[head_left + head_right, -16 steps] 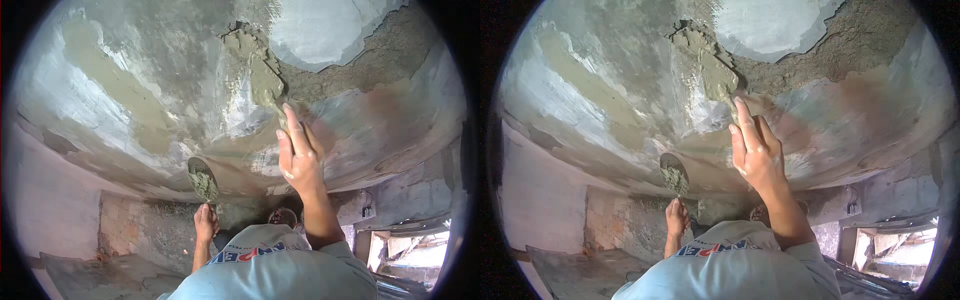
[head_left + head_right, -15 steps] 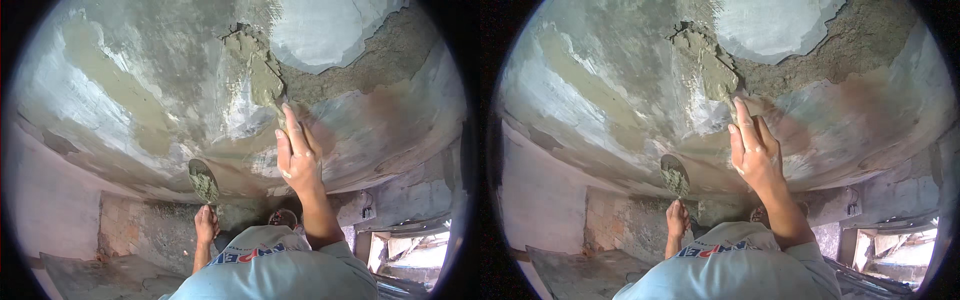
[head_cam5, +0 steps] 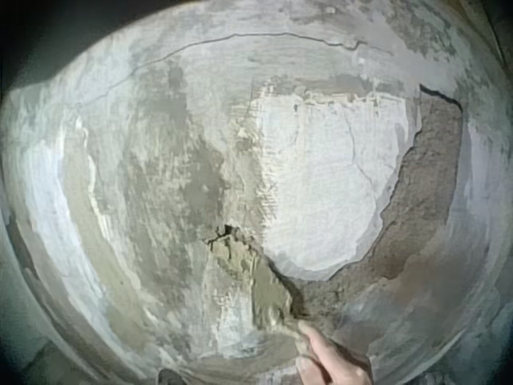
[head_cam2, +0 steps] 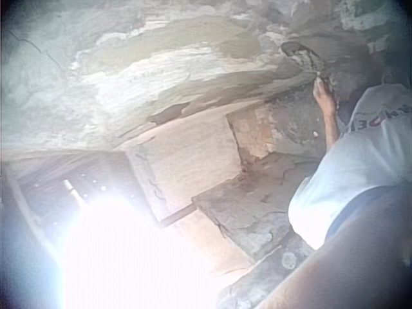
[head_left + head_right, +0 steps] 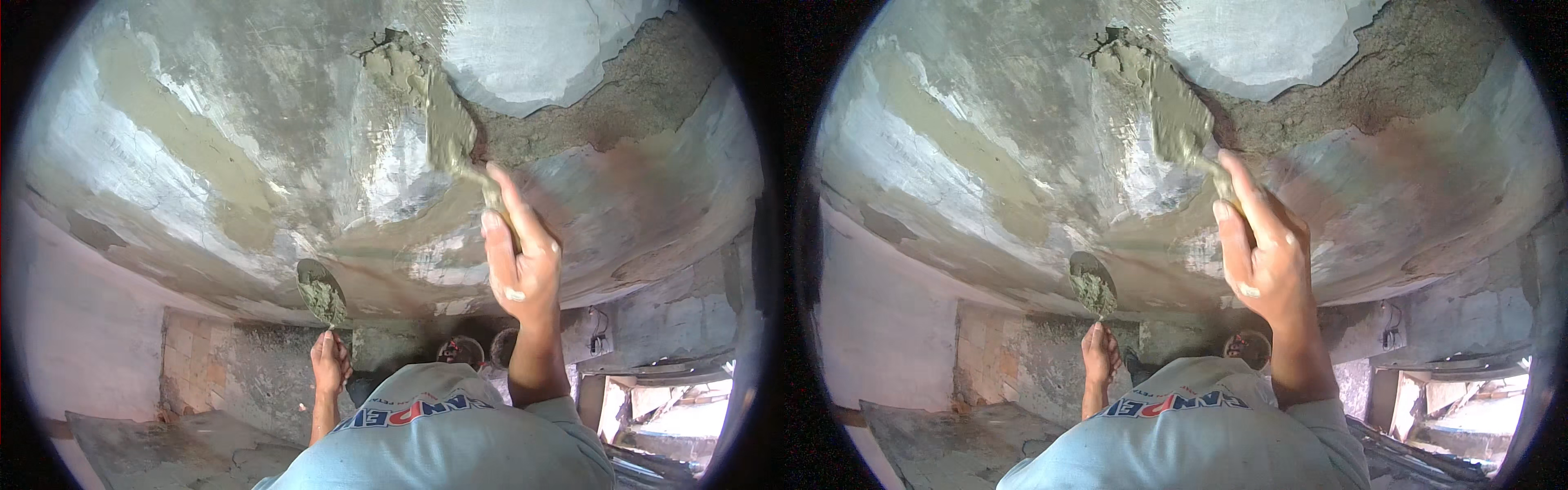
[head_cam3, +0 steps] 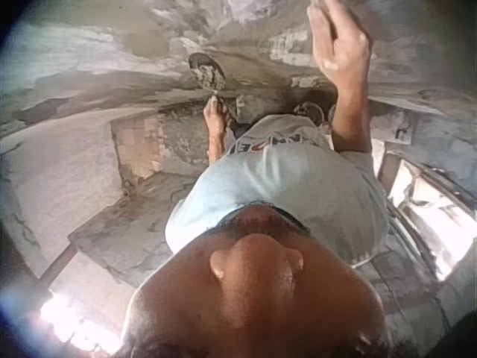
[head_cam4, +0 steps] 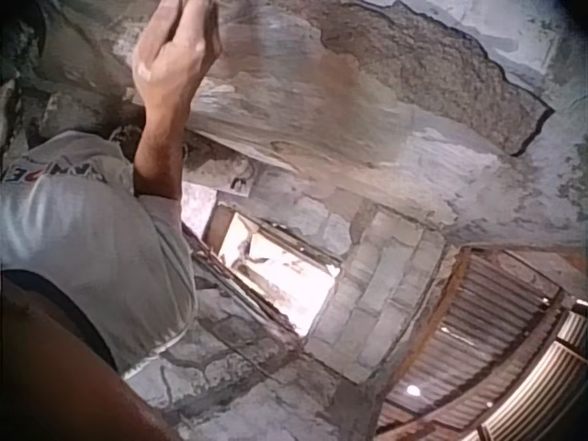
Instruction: The person applies mortar onto a ceiling using trowels, spreading and smoothing the mixture across damaged sections, and scoops additional mortar from a bucket.
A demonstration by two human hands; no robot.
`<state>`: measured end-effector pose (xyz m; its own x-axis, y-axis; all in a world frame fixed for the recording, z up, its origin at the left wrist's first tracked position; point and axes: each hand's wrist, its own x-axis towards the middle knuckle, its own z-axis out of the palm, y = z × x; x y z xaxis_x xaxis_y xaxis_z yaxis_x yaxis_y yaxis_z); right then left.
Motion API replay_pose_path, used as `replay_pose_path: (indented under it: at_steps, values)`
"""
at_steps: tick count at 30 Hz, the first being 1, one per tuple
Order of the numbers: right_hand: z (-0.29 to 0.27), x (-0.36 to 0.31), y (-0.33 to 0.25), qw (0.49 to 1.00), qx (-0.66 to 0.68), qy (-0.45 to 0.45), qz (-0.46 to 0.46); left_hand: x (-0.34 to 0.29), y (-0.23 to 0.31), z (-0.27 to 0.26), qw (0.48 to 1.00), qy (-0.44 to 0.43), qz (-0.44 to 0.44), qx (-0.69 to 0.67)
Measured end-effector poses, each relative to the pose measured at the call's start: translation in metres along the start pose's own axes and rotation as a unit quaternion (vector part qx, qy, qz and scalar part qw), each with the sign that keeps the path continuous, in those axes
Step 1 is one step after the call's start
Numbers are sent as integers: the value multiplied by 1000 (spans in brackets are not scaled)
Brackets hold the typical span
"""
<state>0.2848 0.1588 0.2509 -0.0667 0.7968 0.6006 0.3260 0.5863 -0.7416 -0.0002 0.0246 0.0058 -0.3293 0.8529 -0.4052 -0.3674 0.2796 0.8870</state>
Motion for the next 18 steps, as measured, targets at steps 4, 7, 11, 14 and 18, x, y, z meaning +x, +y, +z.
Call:
replay_pose_path:
  at_steps: [4, 7, 11, 14, 18]
  values:
    - [10, 14, 18, 980, -132, 46, -142, 2, 1, 1, 999, -26, -12, -18]
    - [15, 14, 13, 974, -157, 60, -152, 6, 2, 4, 999, -21, -15, -23]
    - [-6, 8, -6, 993, 32, -59, 102, 7, -2, -1, 999, -26, -12, -14]
    - [-24, 9, 4, 935, 227, -126, 240, 7, 2, 0, 999, -32, -13, -11]
    - [-20, -11, 26, 955, 174, -84, 224, 11, 3, -1, 999, -39, -23, -16]
